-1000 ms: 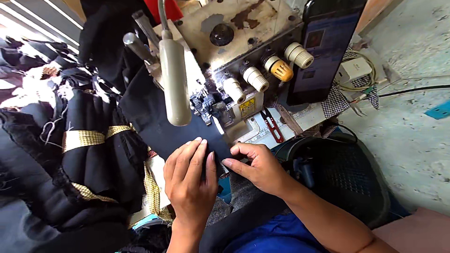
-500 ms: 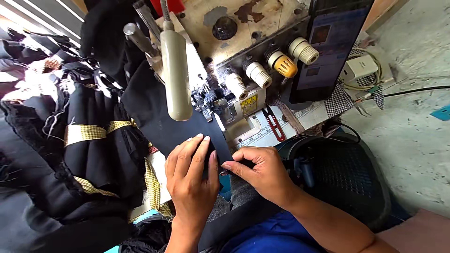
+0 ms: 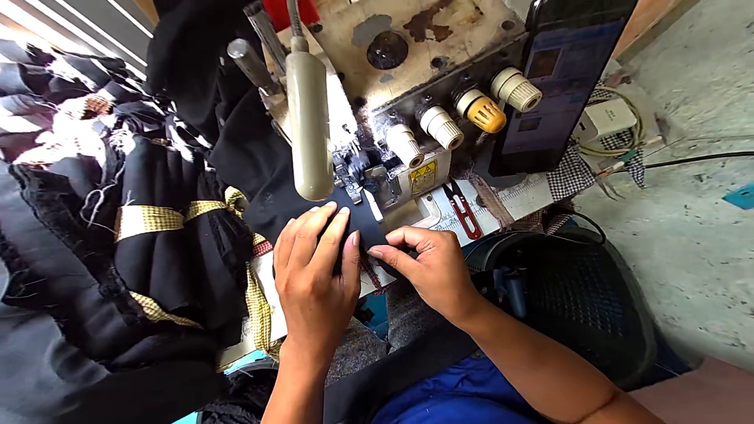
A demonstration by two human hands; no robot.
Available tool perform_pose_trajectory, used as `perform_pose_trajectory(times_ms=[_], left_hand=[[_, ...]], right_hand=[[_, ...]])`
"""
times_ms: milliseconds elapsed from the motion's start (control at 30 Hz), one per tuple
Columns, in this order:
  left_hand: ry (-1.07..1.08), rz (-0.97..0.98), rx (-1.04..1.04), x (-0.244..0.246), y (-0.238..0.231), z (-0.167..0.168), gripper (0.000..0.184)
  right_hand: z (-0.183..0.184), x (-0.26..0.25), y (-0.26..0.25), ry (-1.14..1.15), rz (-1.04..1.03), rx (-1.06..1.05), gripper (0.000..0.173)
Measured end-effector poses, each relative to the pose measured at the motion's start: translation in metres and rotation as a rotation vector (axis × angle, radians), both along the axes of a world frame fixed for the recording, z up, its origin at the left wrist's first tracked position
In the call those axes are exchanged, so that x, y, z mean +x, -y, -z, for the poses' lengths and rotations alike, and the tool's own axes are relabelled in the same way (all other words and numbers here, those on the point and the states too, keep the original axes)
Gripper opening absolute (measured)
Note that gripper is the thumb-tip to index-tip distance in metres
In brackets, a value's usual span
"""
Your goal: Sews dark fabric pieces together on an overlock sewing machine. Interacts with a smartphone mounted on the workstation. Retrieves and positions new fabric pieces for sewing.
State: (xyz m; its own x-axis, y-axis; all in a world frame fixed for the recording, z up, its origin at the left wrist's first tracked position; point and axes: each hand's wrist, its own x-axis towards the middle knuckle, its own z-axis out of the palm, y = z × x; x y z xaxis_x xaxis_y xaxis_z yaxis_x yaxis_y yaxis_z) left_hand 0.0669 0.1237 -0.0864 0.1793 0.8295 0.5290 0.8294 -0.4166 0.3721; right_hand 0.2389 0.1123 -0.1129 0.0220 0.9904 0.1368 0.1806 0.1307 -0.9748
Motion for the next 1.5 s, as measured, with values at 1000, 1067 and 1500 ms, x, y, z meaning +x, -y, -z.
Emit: perform_pose_trajectory(times_ms=[1000, 1067, 1500], left_hand=[[0.154, -0.122, 0.021, -0.036, 0.043, 0.018, 0.03], [0.206, -0.28, 0.041, -0.06, 0.069, 0.019, 0.028], [-0.089, -0.879, 0.005, -0.15, 0.128, 0.061, 0.06]], right_hand=[[0.017, 0.016, 0.024, 0.185, -0.073, 0.246, 0.048], [0.029, 0.036, 0.041, 0.264, -0.078, 0.218, 0.045], [0.049, 0.108, 0.065, 0.534, 0.01, 0.238, 0.03]])
